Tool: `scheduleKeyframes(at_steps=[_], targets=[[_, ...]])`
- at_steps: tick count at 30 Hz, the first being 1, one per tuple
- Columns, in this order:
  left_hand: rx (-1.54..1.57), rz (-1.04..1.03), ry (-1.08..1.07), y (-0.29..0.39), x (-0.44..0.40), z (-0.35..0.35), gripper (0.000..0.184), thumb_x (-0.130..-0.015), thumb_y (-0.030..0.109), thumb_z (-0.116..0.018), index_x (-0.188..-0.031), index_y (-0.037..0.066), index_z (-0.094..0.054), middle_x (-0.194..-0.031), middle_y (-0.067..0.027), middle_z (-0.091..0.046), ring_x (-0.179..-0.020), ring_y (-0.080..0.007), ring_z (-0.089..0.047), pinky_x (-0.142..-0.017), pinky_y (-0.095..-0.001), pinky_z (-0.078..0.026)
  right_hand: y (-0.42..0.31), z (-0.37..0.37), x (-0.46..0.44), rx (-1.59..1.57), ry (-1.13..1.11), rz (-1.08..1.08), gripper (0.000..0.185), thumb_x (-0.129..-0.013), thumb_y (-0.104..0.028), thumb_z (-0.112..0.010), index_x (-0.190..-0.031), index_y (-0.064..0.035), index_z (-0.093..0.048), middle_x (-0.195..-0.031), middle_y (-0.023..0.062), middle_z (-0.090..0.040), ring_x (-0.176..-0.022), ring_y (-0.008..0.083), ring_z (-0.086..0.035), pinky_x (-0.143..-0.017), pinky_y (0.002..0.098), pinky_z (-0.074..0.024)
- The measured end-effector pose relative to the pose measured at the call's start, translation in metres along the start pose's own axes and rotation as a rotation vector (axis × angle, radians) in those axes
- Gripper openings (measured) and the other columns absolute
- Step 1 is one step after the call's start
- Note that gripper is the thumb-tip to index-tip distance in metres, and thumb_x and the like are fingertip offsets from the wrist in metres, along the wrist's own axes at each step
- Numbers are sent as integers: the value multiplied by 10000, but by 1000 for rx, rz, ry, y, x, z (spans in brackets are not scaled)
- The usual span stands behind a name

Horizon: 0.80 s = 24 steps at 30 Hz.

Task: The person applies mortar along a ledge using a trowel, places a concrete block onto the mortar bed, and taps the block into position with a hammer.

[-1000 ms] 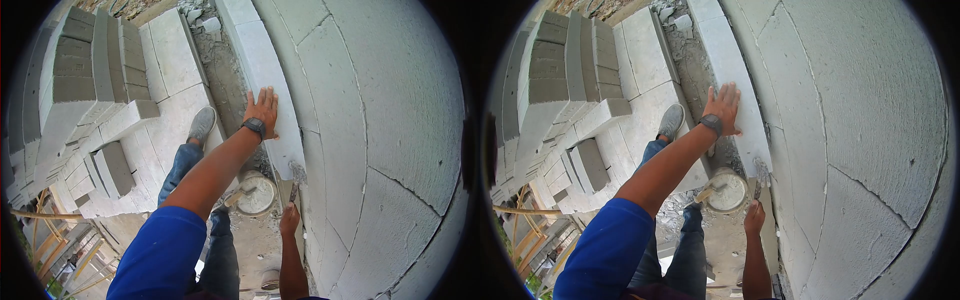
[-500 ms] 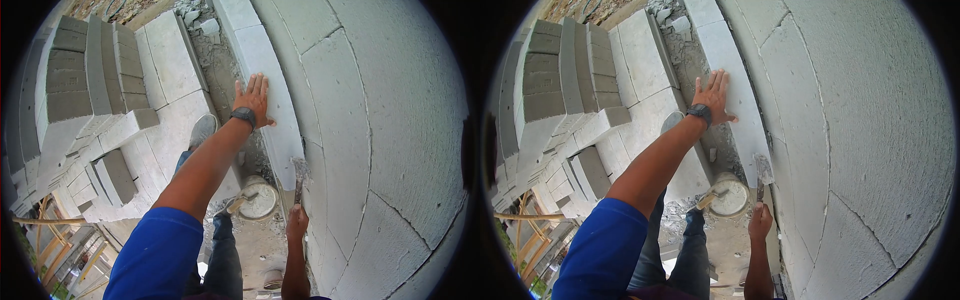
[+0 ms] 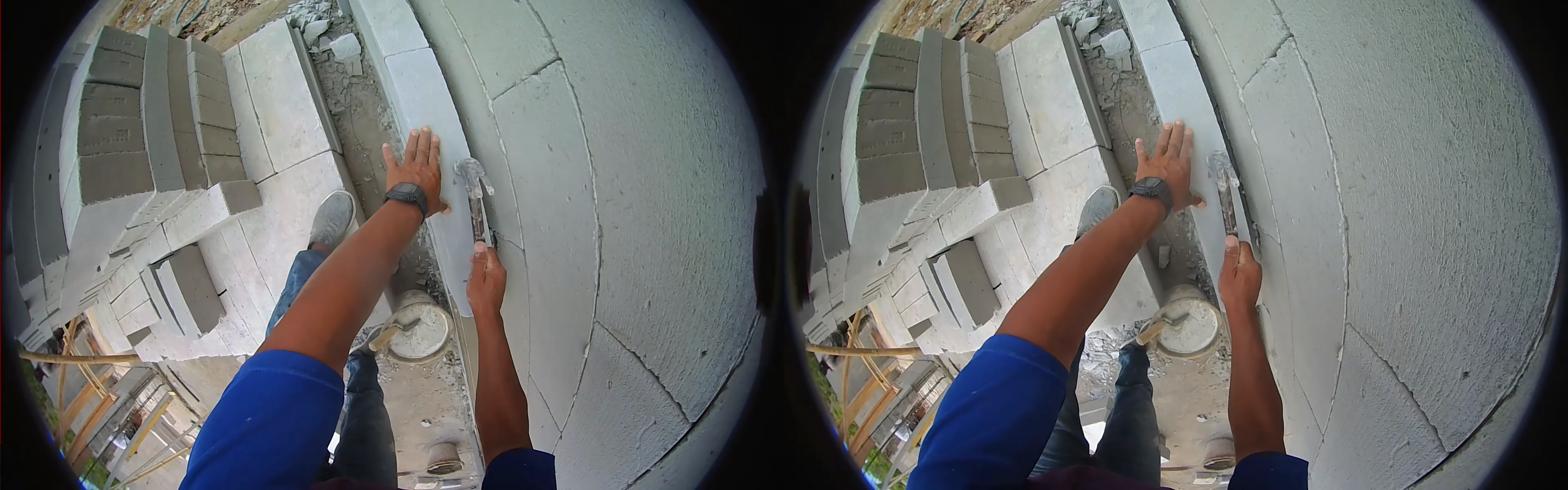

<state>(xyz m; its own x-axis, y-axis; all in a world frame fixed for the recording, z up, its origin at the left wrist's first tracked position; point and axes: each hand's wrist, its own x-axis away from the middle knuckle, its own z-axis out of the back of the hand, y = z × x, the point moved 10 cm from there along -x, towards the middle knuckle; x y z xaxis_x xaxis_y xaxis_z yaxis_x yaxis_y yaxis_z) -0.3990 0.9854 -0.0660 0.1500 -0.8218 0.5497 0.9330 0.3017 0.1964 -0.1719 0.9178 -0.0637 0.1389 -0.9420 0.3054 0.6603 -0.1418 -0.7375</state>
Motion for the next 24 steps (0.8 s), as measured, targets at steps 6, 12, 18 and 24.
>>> scheduleKeyframes(at_steps=[6,12,18,24], targets=[[-34,9,-17,-1,-1,-2,1301,-713,597,-832,-1632,82,-70,-1715,-90,-32,-1578,-265,-58,-1191,-698,-150,-23,23,24,-353,162,250,510,-1063,-443,-479,-845,11,-557,-600,115,-454,-529,208,-478,-526,388,-405],[-54,39,-51,4,-2,0,1302,-716,559,-847,-1627,53,-66,-1713,-105,-33,-1577,-280,-57,-1187,-701,-156,22,-3,3,97,4,-35,569,-1065,-497,-448,-852,15,-575,-657,92,-575,-579,246,-538,-588,426,-460],[-29,28,-34,4,-2,-1,1313,-707,551,-857,-1623,36,-70,-1711,-123,-27,-1577,-294,-53,-1191,-689,-162,-62,17,-21,-241,70,111,534,-1075,-482,-445,-891,6,-560,-667,87,-568,-596,191,-542,-577,351,-452],[-90,63,-35,6,-6,-3,1303,-707,564,-853,-1619,27,-95,-1708,-135,-49,-1575,-302,-71,-1194,-684,-159,-149,9,-95,-251,139,423,494,-1071,-438,-460,-907,13,-572,-711,174,-609,-619,284,-616,-585,365,-474]])
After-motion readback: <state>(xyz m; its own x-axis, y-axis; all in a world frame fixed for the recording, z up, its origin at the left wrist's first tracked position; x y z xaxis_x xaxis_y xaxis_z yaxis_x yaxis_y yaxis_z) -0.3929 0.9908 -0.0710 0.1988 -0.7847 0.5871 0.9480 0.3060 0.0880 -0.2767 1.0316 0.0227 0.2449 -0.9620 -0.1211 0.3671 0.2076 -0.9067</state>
